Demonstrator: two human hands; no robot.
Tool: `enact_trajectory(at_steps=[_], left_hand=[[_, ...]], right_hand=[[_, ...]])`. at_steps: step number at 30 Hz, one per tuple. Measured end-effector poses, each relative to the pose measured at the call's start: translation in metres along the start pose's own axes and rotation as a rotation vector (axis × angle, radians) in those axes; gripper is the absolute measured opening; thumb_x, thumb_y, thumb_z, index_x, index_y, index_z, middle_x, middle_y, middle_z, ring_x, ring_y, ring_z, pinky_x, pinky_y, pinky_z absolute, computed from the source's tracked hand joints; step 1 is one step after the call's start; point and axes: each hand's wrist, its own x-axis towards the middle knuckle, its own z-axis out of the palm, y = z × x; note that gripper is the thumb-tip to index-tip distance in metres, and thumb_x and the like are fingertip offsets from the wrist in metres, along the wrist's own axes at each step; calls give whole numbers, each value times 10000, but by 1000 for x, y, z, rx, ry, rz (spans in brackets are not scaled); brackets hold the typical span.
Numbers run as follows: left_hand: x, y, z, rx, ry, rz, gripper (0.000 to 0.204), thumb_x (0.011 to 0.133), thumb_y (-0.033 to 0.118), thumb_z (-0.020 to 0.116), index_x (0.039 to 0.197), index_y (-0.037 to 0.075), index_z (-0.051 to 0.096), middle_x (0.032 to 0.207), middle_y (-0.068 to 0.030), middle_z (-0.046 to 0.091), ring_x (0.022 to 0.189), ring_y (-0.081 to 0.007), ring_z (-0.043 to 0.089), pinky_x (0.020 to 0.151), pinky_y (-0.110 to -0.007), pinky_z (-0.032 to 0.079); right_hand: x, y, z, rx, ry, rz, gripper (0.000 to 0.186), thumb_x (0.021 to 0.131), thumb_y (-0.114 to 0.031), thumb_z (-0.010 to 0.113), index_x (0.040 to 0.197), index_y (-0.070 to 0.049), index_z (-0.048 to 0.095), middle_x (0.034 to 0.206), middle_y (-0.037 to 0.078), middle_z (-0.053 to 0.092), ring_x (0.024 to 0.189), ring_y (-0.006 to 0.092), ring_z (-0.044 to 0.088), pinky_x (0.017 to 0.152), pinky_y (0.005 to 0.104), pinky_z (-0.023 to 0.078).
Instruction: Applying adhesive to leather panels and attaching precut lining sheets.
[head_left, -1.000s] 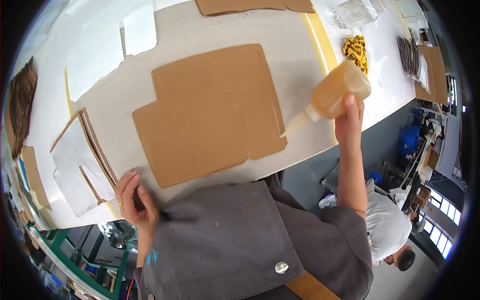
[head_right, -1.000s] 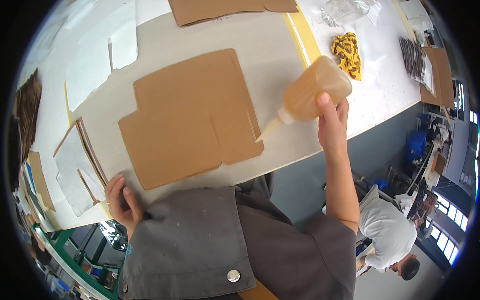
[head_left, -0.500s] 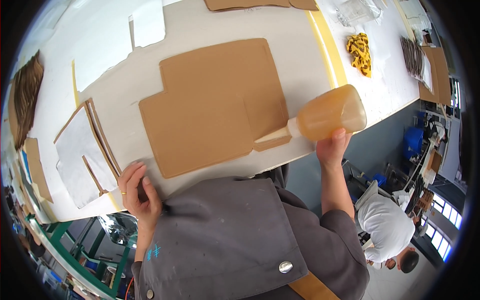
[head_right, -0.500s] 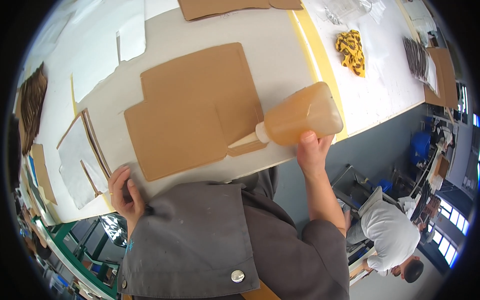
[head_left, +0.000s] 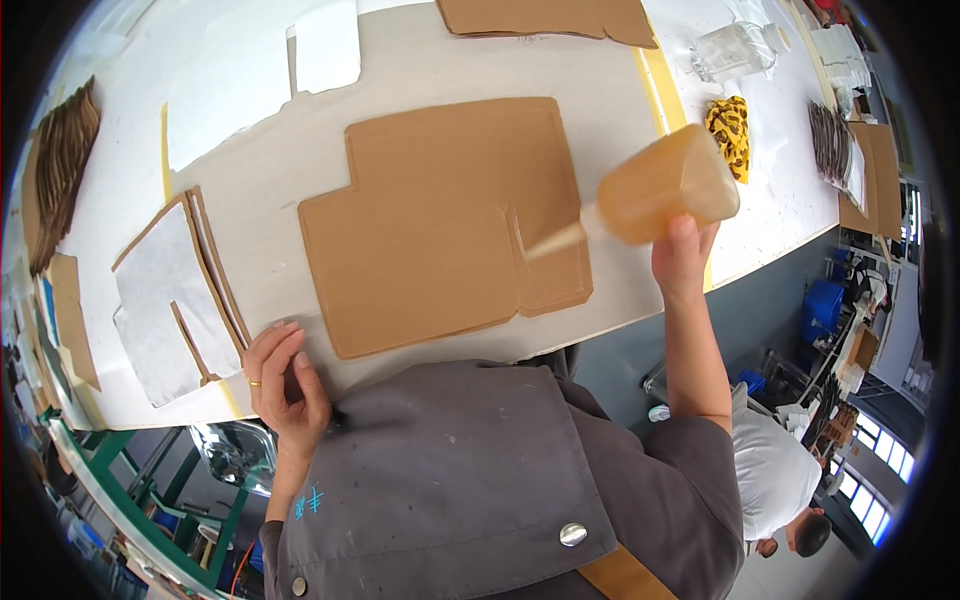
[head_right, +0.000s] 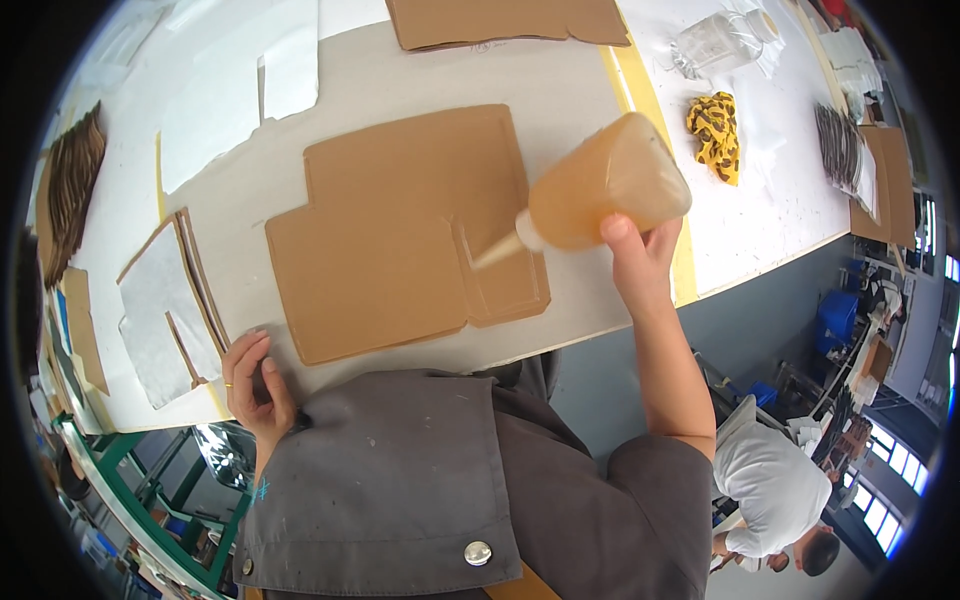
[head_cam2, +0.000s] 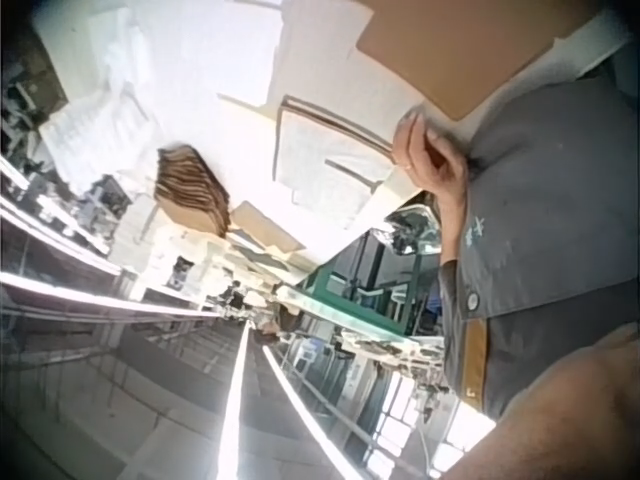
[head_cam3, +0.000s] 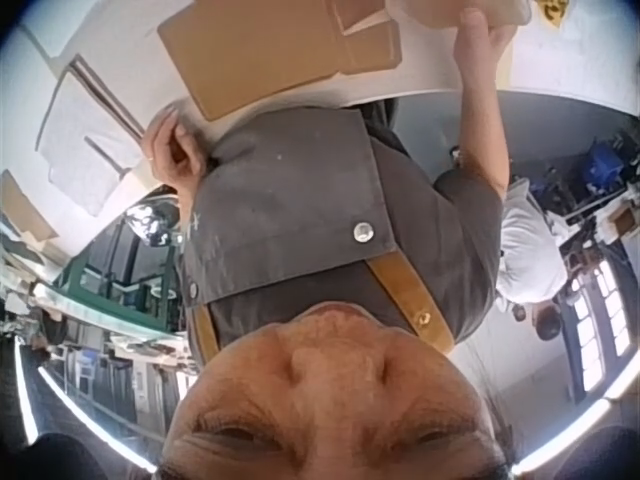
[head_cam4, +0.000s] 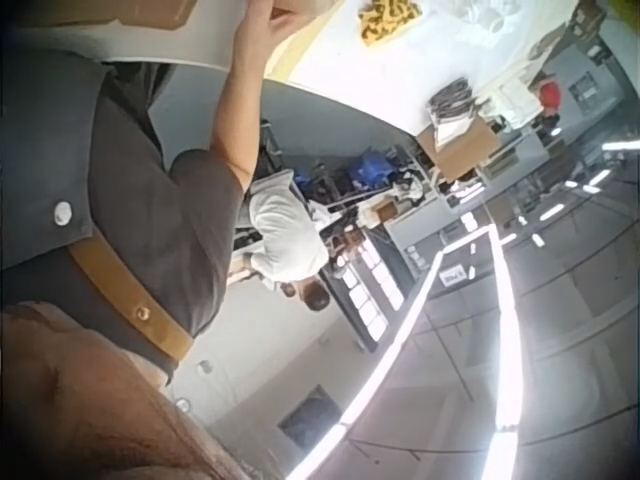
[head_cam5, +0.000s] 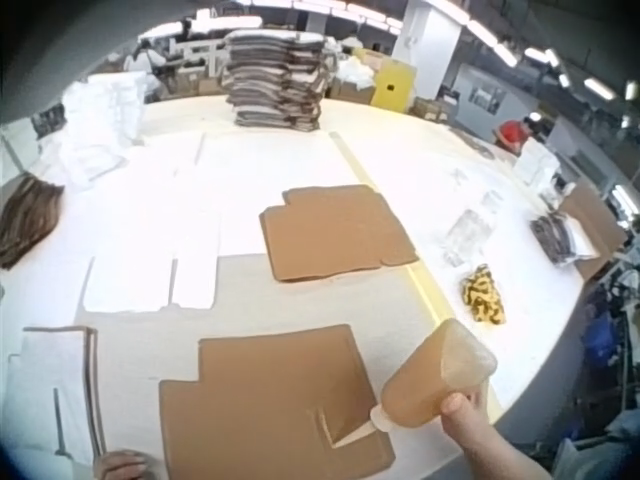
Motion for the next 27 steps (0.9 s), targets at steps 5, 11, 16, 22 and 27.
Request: enact_trajectory(at_steps=[5, 11, 16, 22, 27], left_hand=[[3, 1, 2, 0, -4, 17, 213, 851, -60, 557, 1039, -25, 652, 1081, -155, 646, 1051, -329, 602, 926, -396, 477], [3, 0, 0, 6, -15, 36, 202, 843, -61, 569, 1019, -20, 660, 1070, -150, 650, 1045, -333, 604, 921, -401, 474], [3, 1, 0, 3, -6, 37, 206, 839, -68, 573, 1018, -17, 662, 1070, -149, 652, 1041, -335, 606, 920, -400, 473], [1, 0, 0, -17, 12, 35, 206, 835, -71, 579, 1017, -23, 663, 1063, -154, 656, 1035, -336, 611, 916, -398, 473], [0, -1, 1, -7, 30, 51, 212, 833, -70, 581, 1023, -27, 663, 1063, -157, 658, 1035, -337, 613, 912, -395, 474]], right_hand=[[-31, -12, 2, 28, 48, 90, 824, 838, -504, 722, 1422, -46, 365, 1317, 69, 514, 1237, 212, 499, 1033, 392, 412], [-37, -14, 26, 281, 311, 105, 651, 915, -384, 674, 1397, -47, 394, 1271, 76, 558, 1147, 214, 577, 960, 391, 487], [-37, 0, 30, 168, 291, 69, 609, 922, -348, 673, 1376, -39, 408, 1250, 79, 574, 1112, 207, 605, 918, 379, 519], [-29, -20, 44, 182, 301, 97, 622, 840, -305, 755, 1297, 14, 479, 1164, 78, 583, 1086, 165, 550, 945, 335, 436], [-62, -14, 11, -34, 157, 212, 781, 827, -439, 726, 1396, -23, 389, 1271, 90, 540, 1224, 234, 519, 1034, 422, 424]])
